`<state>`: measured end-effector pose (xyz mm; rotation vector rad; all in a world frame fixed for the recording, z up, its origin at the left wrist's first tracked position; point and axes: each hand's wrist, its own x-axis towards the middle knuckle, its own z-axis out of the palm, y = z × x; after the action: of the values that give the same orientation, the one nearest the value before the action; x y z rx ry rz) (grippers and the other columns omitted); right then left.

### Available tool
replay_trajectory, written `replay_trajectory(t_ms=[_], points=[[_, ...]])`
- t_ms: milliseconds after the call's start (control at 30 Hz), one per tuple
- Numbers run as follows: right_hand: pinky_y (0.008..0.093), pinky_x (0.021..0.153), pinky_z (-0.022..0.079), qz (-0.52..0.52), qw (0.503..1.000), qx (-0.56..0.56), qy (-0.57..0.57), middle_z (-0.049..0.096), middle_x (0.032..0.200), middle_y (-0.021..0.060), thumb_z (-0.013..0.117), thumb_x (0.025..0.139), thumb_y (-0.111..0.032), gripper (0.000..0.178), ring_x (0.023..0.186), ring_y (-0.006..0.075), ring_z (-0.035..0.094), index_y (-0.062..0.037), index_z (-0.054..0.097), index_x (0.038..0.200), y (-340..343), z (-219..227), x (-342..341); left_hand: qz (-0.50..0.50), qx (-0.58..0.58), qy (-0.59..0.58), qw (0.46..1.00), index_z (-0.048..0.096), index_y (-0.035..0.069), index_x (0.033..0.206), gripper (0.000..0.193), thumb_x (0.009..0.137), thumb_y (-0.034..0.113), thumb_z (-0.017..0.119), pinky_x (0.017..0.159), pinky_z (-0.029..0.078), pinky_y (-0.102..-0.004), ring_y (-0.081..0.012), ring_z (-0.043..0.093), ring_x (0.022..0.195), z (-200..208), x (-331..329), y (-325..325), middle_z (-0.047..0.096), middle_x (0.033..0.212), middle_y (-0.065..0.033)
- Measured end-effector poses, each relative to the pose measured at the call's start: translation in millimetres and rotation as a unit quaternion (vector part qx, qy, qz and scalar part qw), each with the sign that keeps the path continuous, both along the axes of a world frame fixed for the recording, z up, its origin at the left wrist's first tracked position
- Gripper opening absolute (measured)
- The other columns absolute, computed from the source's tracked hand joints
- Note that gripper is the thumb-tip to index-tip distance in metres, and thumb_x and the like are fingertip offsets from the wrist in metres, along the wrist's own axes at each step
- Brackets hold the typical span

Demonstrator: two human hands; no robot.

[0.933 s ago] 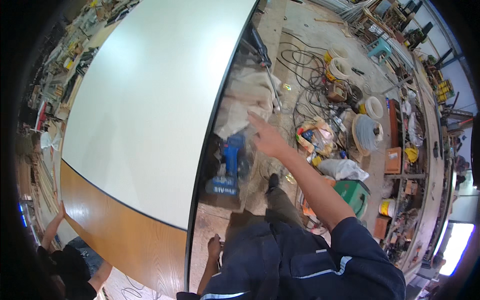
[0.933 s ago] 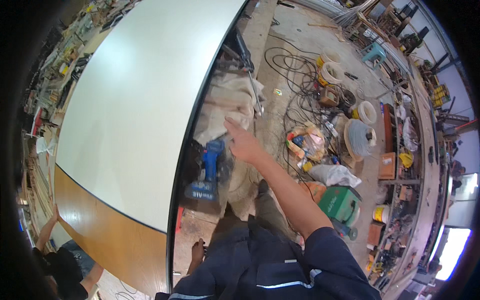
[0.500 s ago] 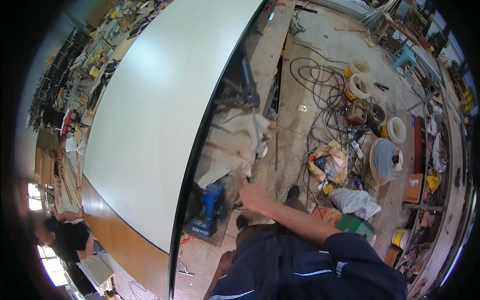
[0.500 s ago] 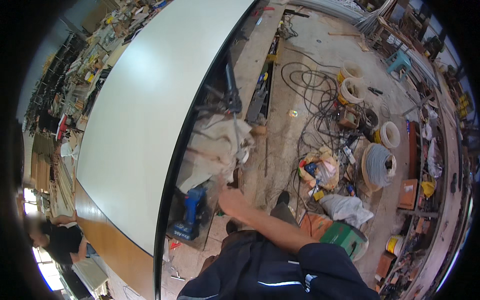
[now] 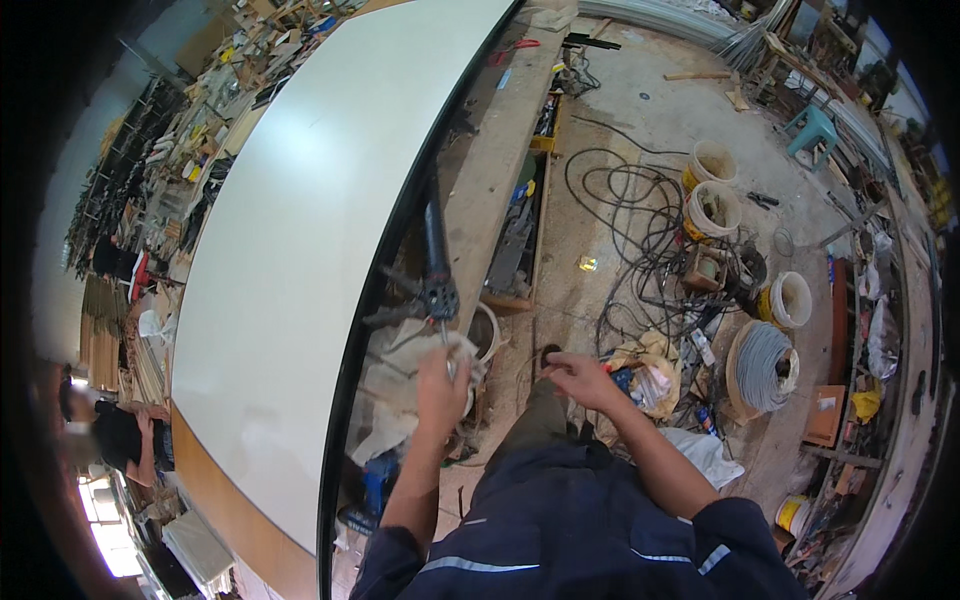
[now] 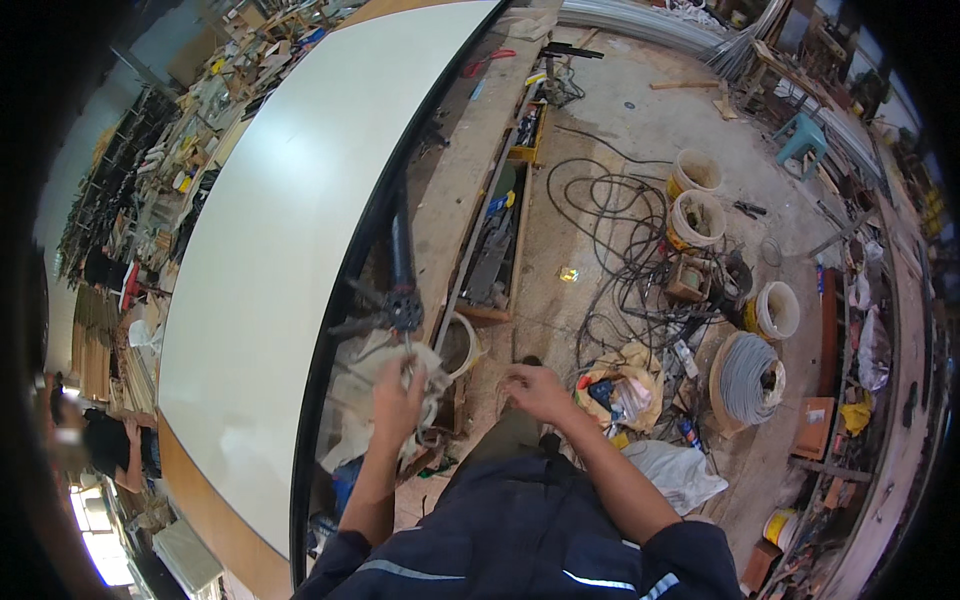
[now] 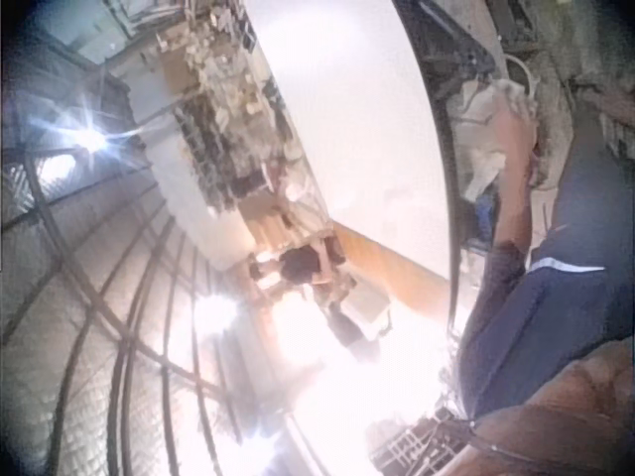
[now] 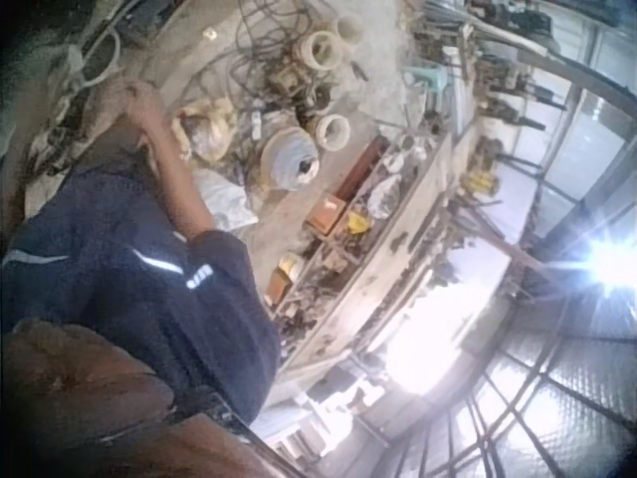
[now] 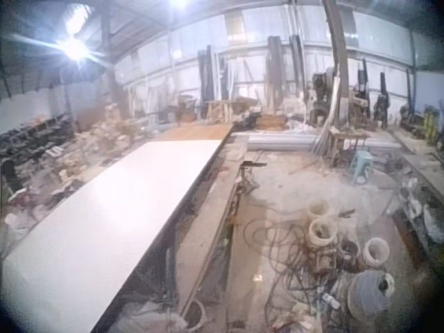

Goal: The person assembles a large tabletop by attaching a wooden panel to a white surface using a nail gun and a cordless drill. They position the panel, secure it with fasteners, and later flip the unit to attach a metal bracket to the underside.

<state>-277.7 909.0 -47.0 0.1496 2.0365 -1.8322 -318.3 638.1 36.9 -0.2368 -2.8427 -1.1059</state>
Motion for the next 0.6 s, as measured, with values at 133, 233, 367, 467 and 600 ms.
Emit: replay_trajectory(t_ms=[133, 233, 367, 467, 600], points=[[0.0348, 0.065, 0.055, -0.114, 0.986, 0.118, 0.006, 0.070, 0.086, 0.0136, 0.067, 0.093, -0.019, 0.029, 0.070, 0.0184, 0.067, 0.0046, 0.067, 0.109, 108, -15, -31, 0.044, -0.184, 0.144, 0.971, 0.046, -0.004, 0.139, 0.060, 0.090, 0.021, 0.071, 0.098, 0.045, -0.0484, -0.0442, 0.055, 0.116, -45, -140, 29, 0.058, 0.123, -0.0289], [0.0302, 0.059, 0.054, -0.253, 0.954, 0.111, -0.114, 0.071, 0.087, 0.0118, 0.067, 0.091, -0.016, 0.029, 0.063, 0.0167, 0.066, 0.0064, 0.068, 0.110, 181, -31, -23, 0.129, -0.256, 0.045, 0.957, 0.035, -0.006, 0.148, 0.079, 0.087, 0.026, 0.074, 0.099, 0.046, -0.0484, -0.0448, 0.056, 0.116, -73, -198, 27, 0.057, 0.126, -0.0301], [0.0282, 0.053, 0.052, -0.330, 0.919, 0.095, -0.193, 0.069, 0.081, 0.0094, 0.064, 0.090, -0.014, 0.032, 0.059, 0.0135, 0.064, 0.0093, 0.067, 0.113, 254, -56, 13, 0.185, -0.224, -0.114, 0.950, 0.029, -0.005, 0.152, 0.089, 0.085, 0.029, 0.076, 0.097, 0.049, -0.0483, -0.0463, 0.059, 0.114, -67, -222, 35, 0.057, 0.128, -0.0301], [0.0287, 0.048, 0.052, -0.369, 0.895, 0.096, -0.230, 0.068, 0.081, 0.0106, 0.062, 0.091, -0.008, 0.038, 0.054, 0.0152, 0.064, 0.0091, 0.063, 0.125, 286, -88, 41, 0.166, -0.183, -0.111, 0.963, 0.031, -0.004, 0.151, 0.087, 0.085, 0.029, 0.075, 0.091, 0.052, -0.0490, -0.0468, 0.064, 0.106, -66, -225, 34, 0.061, 0.122, -0.0300], [0.0308, 0.049, 0.052, -0.359, 0.880, 0.049, -0.307, 0.070, 0.081, 0.0125, 0.061, 0.091, -0.010, 0.035, 0.057, 0.0170, 0.067, 0.0107, 0.064, 0.118, 285, -88, 16, 0.158, 0.012, -0.127, 0.979, 0.037, 0.002, 0.150, 0.076, 0.088, 0.028, 0.073, 0.088, 0.053, -0.0483, -0.0453, 0.068, 0.102, -40, -240, 75, 0.067, 0.114, -0.0309]])
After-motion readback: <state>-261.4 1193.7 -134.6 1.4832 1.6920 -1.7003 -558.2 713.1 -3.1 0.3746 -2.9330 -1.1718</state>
